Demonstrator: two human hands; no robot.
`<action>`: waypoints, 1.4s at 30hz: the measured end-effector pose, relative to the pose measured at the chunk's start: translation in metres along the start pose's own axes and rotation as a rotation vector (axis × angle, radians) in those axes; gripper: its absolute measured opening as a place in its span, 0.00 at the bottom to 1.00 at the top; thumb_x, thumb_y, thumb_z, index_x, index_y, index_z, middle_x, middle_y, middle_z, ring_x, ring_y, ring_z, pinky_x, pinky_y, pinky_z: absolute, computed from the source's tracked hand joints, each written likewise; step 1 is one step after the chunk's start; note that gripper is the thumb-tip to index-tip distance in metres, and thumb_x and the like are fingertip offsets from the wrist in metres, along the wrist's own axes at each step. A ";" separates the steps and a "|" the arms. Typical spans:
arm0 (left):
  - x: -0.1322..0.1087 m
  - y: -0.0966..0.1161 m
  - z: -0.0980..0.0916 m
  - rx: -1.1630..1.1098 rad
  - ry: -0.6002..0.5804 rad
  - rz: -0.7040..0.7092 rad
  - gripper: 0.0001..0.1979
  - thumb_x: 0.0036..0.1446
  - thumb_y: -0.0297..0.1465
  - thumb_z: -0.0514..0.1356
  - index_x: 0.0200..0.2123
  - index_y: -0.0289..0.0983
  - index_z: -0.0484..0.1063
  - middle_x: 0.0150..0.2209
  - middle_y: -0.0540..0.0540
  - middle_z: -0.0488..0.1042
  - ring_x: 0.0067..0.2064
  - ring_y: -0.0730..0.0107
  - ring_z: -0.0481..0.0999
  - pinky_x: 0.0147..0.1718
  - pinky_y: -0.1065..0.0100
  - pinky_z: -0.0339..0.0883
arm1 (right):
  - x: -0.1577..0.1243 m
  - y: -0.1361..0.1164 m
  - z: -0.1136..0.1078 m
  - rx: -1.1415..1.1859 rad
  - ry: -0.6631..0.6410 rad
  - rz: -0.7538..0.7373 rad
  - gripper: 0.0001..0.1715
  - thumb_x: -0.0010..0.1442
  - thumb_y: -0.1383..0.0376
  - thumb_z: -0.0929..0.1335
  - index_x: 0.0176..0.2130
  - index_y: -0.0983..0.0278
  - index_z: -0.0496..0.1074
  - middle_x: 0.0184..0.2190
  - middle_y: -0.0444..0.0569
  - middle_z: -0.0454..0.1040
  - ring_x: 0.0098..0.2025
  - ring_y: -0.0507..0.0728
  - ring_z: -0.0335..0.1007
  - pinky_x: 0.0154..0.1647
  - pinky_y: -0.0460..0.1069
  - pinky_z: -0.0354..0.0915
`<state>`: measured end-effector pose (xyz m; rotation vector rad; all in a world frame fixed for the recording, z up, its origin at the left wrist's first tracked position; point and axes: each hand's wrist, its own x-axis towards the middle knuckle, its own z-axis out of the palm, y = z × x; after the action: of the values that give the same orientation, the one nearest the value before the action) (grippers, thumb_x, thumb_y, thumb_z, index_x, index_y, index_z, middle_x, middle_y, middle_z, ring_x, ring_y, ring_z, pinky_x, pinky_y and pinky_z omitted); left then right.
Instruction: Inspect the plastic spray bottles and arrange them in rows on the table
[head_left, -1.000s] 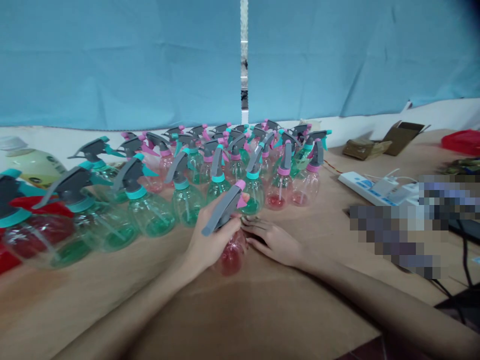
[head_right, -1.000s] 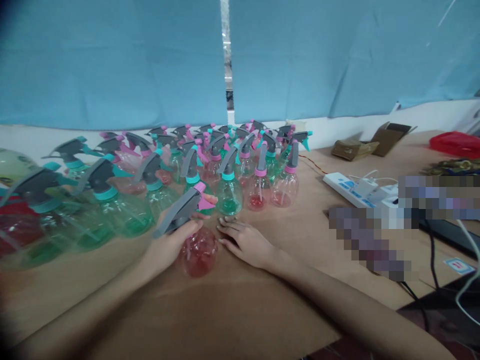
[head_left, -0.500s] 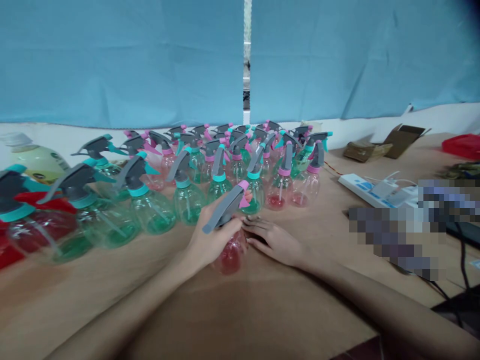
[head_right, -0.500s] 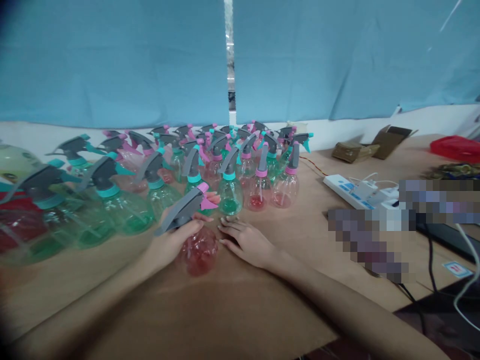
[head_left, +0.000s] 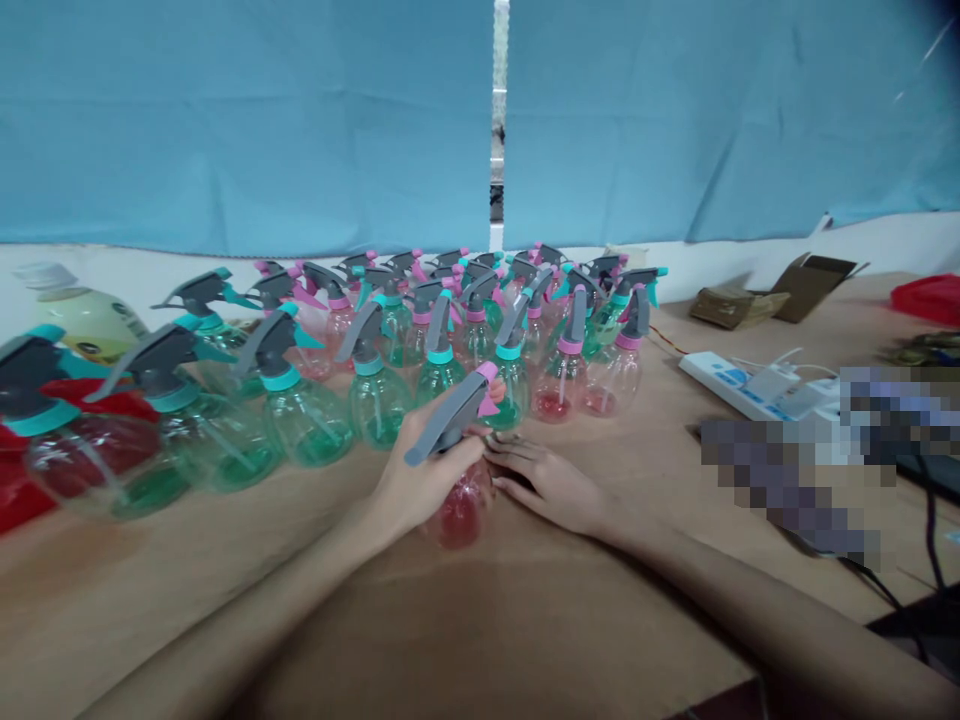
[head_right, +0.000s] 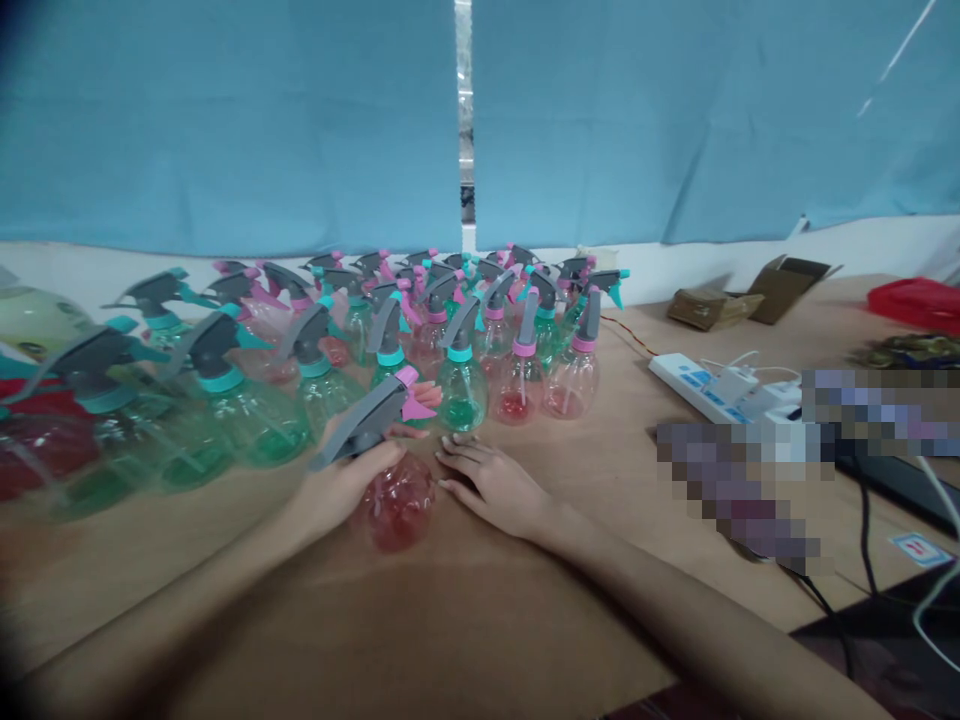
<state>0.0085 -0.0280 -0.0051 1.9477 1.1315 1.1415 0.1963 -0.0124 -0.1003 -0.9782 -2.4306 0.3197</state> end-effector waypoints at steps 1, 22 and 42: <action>0.000 0.000 0.000 0.005 0.003 -0.002 0.11 0.47 0.27 0.54 0.36 0.41 0.71 0.29 0.51 0.74 0.34 0.64 0.75 0.37 0.60 0.69 | 0.000 0.000 0.000 -0.001 0.000 0.000 0.24 0.65 0.59 0.60 0.57 0.66 0.63 0.58 0.54 0.65 0.62 0.58 0.55 0.62 0.59 0.54; 0.002 0.005 -0.003 -0.024 -0.035 0.081 0.20 0.46 0.24 0.53 0.43 0.42 0.71 0.33 0.52 0.75 0.35 0.68 0.75 0.38 0.66 0.69 | 0.001 0.002 0.000 0.015 -0.016 -0.009 0.25 0.65 0.58 0.59 0.59 0.64 0.61 0.59 0.53 0.63 0.62 0.58 0.54 0.63 0.59 0.53; 0.002 0.001 -0.005 -0.005 -0.011 0.113 0.07 0.45 0.25 0.54 0.29 0.39 0.70 0.24 0.53 0.68 0.25 0.73 0.66 0.23 0.71 0.60 | 0.000 0.005 0.002 0.024 -0.001 -0.022 0.25 0.65 0.58 0.59 0.59 0.62 0.61 0.58 0.51 0.64 0.62 0.58 0.55 0.63 0.59 0.53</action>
<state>0.0051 -0.0260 -0.0009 2.0338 1.0231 1.1889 0.1983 -0.0085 -0.1042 -0.9404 -2.4312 0.3417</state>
